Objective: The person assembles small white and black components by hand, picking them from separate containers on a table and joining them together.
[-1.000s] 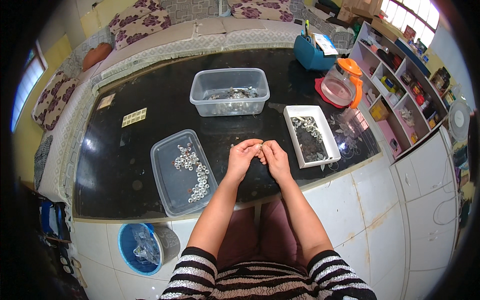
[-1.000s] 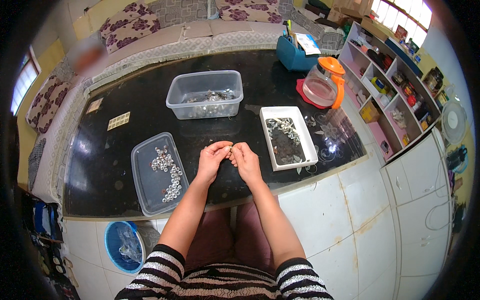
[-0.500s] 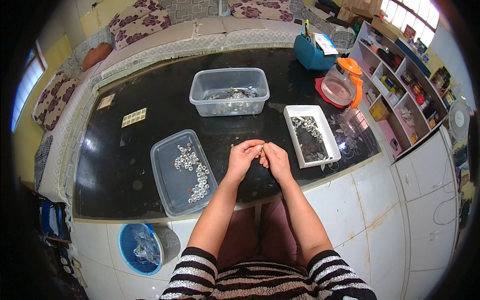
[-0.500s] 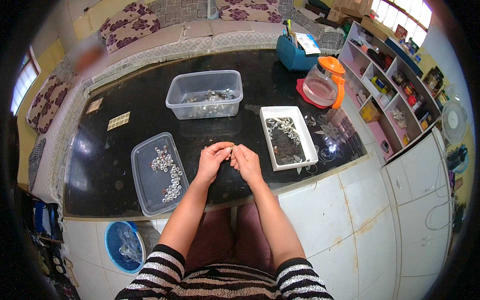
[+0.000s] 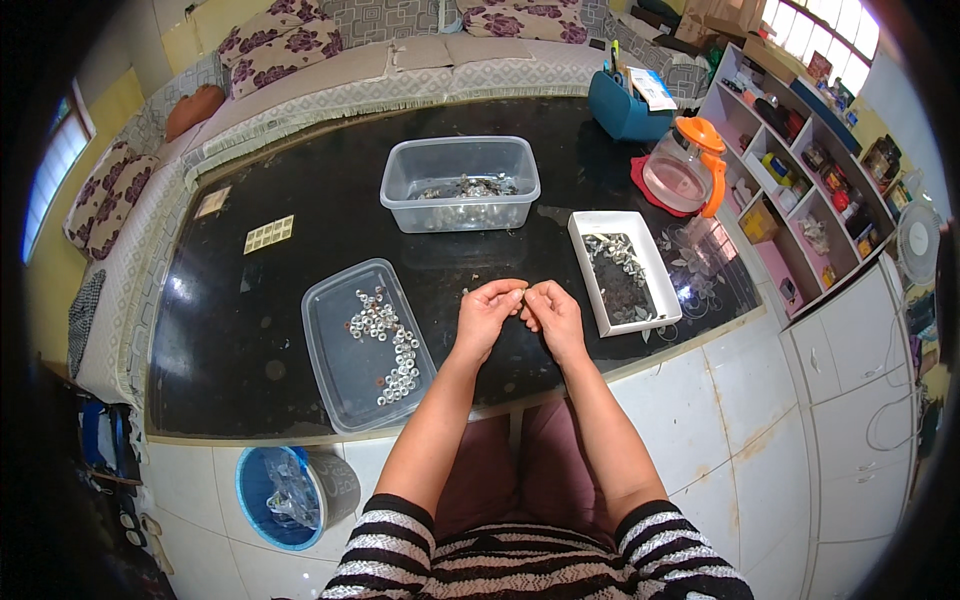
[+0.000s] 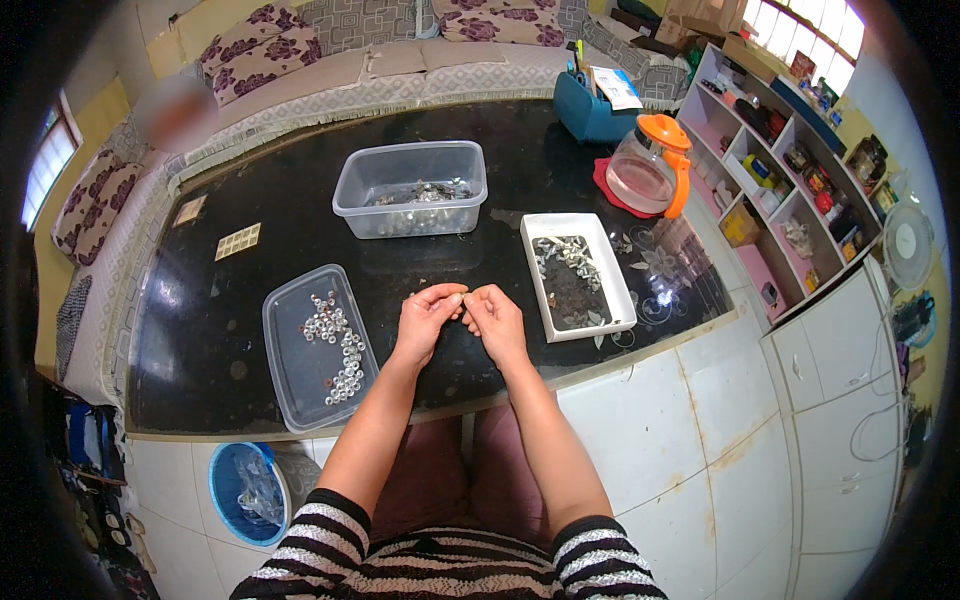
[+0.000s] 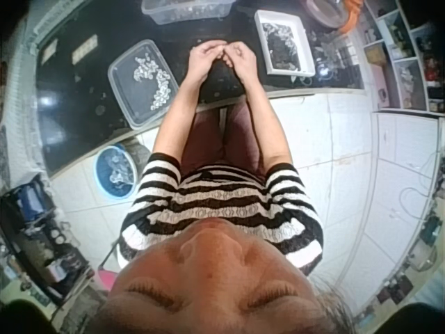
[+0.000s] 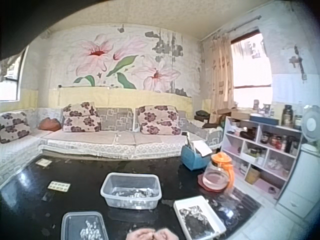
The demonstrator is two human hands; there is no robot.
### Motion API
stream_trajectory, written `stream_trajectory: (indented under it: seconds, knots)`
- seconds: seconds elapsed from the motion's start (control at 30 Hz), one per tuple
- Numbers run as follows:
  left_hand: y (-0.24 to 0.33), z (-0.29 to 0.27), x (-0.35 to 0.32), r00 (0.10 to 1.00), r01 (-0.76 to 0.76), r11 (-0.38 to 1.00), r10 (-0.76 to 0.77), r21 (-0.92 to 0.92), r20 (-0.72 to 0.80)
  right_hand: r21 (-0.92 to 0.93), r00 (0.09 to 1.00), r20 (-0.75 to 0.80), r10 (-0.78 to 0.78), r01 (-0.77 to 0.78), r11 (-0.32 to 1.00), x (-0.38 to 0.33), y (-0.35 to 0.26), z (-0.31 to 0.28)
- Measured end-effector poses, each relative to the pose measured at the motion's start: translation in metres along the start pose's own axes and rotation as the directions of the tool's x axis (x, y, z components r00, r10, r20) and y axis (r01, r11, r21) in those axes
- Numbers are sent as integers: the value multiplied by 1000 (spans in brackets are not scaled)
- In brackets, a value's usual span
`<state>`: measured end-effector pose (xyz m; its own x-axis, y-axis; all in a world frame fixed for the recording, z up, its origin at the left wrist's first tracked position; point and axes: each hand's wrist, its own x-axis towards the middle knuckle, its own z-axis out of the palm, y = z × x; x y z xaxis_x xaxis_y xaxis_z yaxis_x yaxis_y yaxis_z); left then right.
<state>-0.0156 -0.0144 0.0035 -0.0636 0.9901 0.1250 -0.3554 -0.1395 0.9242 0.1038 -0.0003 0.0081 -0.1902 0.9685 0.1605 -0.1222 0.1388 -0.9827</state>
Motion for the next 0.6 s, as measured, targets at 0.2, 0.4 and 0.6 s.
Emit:
stream_trajectory:
  seconds: [0.2, 0.4, 0.6]
  knots:
    - [-2, -1, 1, 1000, -15, 999, 16, -36, 16, -58, 997, 22, 76, -75, 996, 0, -2, 1]
    - [2, 2, -1, 999, 21, 998, -19, -64, 30, -98, 993, 66, 95, -88, 991, -1, -5, -1]
    - [-2, -1, 1, 1000, 18, 999, -17, -45, 20, -51, 1000, -9, -26, 26, 998, -1, -3, 4]
